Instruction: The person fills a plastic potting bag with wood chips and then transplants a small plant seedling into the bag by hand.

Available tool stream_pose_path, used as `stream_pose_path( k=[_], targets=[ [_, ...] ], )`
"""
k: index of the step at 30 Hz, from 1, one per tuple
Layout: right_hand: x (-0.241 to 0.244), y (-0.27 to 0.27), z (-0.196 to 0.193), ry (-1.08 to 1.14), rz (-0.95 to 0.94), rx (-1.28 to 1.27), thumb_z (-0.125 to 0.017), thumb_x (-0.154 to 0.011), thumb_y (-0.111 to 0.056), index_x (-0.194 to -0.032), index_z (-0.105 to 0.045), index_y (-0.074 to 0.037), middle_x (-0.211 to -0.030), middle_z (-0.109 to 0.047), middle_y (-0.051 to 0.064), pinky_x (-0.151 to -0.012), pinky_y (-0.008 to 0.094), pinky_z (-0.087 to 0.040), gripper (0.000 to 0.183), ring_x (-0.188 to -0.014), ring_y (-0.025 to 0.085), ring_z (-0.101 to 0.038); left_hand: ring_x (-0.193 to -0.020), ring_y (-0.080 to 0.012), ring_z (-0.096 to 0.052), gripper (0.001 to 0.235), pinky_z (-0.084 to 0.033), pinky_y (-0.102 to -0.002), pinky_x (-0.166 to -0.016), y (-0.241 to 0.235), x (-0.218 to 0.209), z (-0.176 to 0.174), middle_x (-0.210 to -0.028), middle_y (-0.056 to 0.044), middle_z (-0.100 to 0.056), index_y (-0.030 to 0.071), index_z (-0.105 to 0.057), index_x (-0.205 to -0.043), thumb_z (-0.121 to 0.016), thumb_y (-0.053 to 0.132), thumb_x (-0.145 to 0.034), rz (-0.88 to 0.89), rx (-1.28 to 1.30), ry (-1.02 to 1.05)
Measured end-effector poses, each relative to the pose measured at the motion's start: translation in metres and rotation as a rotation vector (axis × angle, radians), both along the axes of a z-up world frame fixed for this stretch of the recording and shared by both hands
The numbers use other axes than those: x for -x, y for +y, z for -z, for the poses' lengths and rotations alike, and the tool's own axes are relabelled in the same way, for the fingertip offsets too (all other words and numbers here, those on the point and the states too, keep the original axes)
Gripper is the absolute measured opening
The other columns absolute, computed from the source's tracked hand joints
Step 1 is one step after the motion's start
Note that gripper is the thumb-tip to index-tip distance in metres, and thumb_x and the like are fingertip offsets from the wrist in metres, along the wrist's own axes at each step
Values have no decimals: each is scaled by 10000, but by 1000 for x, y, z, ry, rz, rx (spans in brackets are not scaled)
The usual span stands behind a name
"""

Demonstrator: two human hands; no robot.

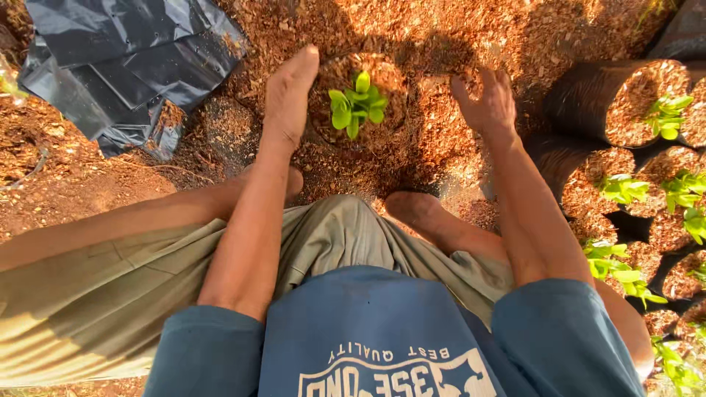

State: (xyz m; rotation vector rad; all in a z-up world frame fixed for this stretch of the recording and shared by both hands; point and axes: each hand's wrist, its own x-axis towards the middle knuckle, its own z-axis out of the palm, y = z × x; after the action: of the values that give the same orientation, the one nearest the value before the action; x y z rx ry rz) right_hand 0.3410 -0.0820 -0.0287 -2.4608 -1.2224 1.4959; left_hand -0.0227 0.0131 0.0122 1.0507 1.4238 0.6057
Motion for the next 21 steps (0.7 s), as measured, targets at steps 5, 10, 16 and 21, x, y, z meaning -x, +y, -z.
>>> stream_pose_path(
  k=[5,10,16,21],
  targets=[
    [44,-50,9,-156,-350,15,-538,-966,-738,-1636,-144,-81,-1657,-184,276,-1176,659,-269,1017,-1523,519,-147,-1397,-325,-590,913,-435,-483,-1199,-16,-7,8,-1457,-196,-650,62,-556,-1465,-545,756,-872,27,13,-30],
    [139,-46,-54,-223,-439,188,-654,-877,-562,-1585,-187,-244,-1603,-158,236,-1052,592,-442,906,-1426,489,-238,-1500,-365,-425,894,-324,-522,-1242,-23,-14,-13,-1568,-248,-475,6,-498,-1515,-428,719,-980,127,-211,87],
    [135,-58,17,144,-465,-169,-633,-989,-153,-1264,-702,-84,-1278,-616,249,-919,441,-576,292,-1147,383,-631,-1550,-393,-380,801,-60,-635,-1303,-34,-30,-34,-1577,-245,-492,10,-540,-1489,-325,642,-1048,382,-529,348],
    [83,-16,26,282,-81,-147,-784,-885,-152,-1217,-682,-73,-1083,-780,84,-821,274,-640,356,-923,163,-771,-1511,-394,-414,780,-89,-623,-1292,-50,-34,-47,-1535,-255,-507,-10,-541,-1455,-448,648,-1046,498,-693,388]
  ],
)
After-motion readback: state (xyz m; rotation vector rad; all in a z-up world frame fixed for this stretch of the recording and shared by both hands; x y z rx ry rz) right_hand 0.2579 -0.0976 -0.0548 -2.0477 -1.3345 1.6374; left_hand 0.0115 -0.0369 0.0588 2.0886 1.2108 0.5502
